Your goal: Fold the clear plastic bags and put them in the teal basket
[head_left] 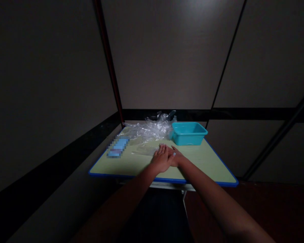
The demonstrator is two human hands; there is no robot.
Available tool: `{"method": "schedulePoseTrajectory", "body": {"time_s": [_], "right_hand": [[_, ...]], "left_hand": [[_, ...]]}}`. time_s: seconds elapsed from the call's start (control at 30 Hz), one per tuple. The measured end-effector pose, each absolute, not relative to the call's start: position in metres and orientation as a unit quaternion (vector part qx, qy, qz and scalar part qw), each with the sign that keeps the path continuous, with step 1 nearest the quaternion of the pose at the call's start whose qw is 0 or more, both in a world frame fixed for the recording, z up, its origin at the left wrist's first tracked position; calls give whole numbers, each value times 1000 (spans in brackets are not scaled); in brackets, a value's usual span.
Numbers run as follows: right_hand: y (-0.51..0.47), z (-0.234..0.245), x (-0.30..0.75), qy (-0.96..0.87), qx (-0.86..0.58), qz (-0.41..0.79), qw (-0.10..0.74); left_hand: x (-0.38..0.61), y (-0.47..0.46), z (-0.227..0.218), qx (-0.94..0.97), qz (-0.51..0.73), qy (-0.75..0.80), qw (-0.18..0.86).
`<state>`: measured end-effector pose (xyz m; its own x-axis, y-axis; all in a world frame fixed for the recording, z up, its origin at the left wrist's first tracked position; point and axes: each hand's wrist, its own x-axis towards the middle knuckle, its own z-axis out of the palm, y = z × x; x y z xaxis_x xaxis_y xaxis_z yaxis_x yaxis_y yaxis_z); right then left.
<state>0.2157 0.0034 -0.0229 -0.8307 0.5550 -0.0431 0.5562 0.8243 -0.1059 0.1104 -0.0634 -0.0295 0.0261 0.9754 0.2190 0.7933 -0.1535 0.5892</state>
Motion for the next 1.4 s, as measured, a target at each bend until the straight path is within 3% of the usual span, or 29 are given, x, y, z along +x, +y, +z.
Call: {"method": "schedulePoseTrajectory", "body": {"time_s": [0.37,0.53,0.63,0.7,0.87,1.4], "right_hand": [[3,-23,215,947,312,-73,-7],[1,-21,215,945,315,-86,-18],[1,-22,215,944,315,-91,-26],[1,-23,215,945,314,-93,-27],[3,-25,215,942,317,-101,-29],[2,-24,215,941,320,-105,-36]], "left_hand": [[73,-94,-41,688,324,631,154],[60,-117,-27,631,447,605,189],[47,-127,-10,452,571,616,300],[35,-132,0,253,616,597,447],[7,-133,11,112,639,514,561],[17,-99,5,84,678,508,525]]}}
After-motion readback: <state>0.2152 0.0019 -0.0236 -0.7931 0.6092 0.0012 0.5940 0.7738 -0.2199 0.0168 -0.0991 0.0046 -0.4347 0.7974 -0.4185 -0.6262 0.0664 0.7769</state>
